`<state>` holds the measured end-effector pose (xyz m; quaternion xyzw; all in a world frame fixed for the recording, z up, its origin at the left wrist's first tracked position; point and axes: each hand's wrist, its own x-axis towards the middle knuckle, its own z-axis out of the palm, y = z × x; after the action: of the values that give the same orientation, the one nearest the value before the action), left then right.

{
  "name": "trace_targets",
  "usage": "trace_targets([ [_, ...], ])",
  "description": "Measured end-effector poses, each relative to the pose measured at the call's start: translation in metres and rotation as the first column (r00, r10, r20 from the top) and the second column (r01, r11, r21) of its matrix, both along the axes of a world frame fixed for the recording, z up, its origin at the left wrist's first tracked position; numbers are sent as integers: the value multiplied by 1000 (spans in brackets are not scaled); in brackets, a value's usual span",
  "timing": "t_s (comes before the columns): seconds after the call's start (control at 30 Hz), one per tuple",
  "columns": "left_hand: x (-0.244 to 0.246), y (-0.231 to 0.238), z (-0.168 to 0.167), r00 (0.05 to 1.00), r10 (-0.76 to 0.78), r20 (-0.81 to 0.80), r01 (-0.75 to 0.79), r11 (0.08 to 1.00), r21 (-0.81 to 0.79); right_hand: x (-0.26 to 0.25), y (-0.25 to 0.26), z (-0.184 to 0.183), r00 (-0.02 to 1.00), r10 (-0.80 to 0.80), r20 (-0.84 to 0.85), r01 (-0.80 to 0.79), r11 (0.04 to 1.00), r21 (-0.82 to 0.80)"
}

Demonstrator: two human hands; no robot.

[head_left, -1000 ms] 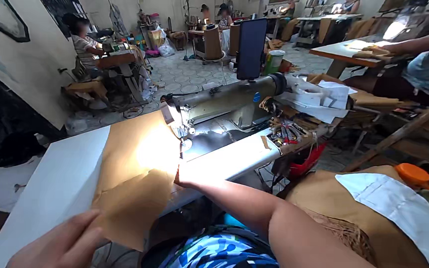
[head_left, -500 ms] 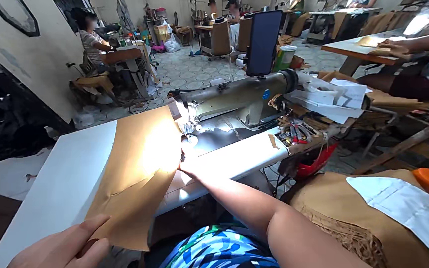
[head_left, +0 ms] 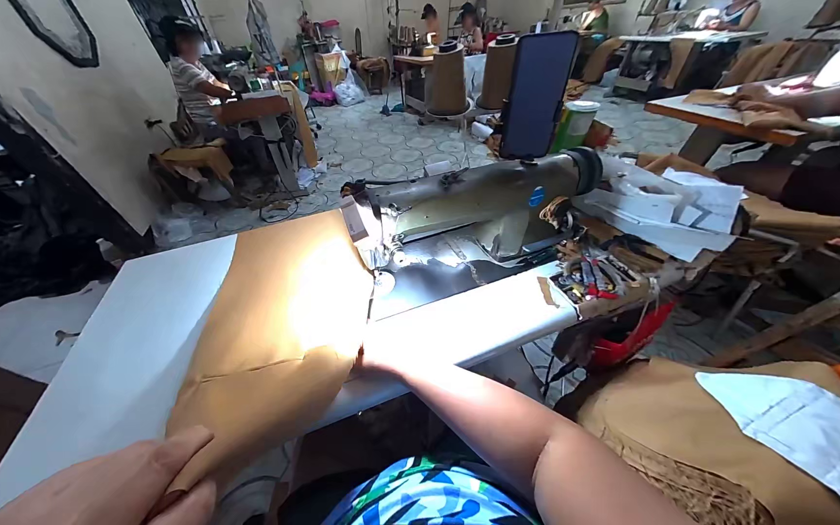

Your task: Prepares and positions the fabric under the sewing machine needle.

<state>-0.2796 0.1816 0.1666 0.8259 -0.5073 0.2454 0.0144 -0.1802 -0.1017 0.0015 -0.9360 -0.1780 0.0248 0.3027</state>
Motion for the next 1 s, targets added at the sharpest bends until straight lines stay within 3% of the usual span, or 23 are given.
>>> trace_targets([
  [0.07,4,1,9,1000,-5,6,5,1000,-20,4,-3,-1,991,99,88,-98,995,-19],
  [0.13,12,0,15,1000,-27,13,27,999,-44,11,-1,1,983,173,57,-164,978,-127],
  [0.2,31,2,13,993,-48,107,57,995,-80,10,5,4,984,153,92,-134,974,-180],
  [0.27,61,7,8,972,26,233,9,989,-149,-5,13,20,979,190,72,-178,973,-146],
  [0.33,92,13,10,953,211,216,-164,962,-218,-26,20,33,936,346,-70,-336,933,129],
  [0.4,118,4,22,932,350,97,-310,906,-288,-36,31,40,846,515,-137,-405,787,465],
  [0.43,133,1,23,919,389,61,-354,884,-305,-33,33,39,859,486,-162,-350,787,508],
  [0.47,146,-3,25,918,394,46,-362,879,-311,-23,32,36,904,377,-203,-255,855,452],
  [0.53,166,-5,23,920,389,44,-352,871,-344,4,20,20,968,30,-249,7,989,146],
  [0.6,167,-4,25,918,396,-29,-380,857,-348,13,4,5,964,-139,-228,155,986,56],
  [0.63,166,-3,25,917,393,-70,-392,853,-345,7,0,3,971,-144,-189,159,985,62],
  [0.73,168,6,12,913,385,-132,-407,849,-337,-6,7,-26,994,67,82,-74,994,82],
  [0.77,166,5,9,917,382,-115,-397,849,-349,-2,12,-35,985,79,156,-88,995,53],
  [0.87,131,-6,2,938,343,-55,-342,884,-320,7,6,-15,996,-27,-85,23,998,-51],
  [0.93,94,-10,-19,973,227,-34,-229,949,-217,9,0,-9,960,-140,-242,145,989,-1],
  [1.0,62,-15,-59,990,108,-94,-118,988,-102,2,-11,-18,951,-263,-161,263,965,-22],
])
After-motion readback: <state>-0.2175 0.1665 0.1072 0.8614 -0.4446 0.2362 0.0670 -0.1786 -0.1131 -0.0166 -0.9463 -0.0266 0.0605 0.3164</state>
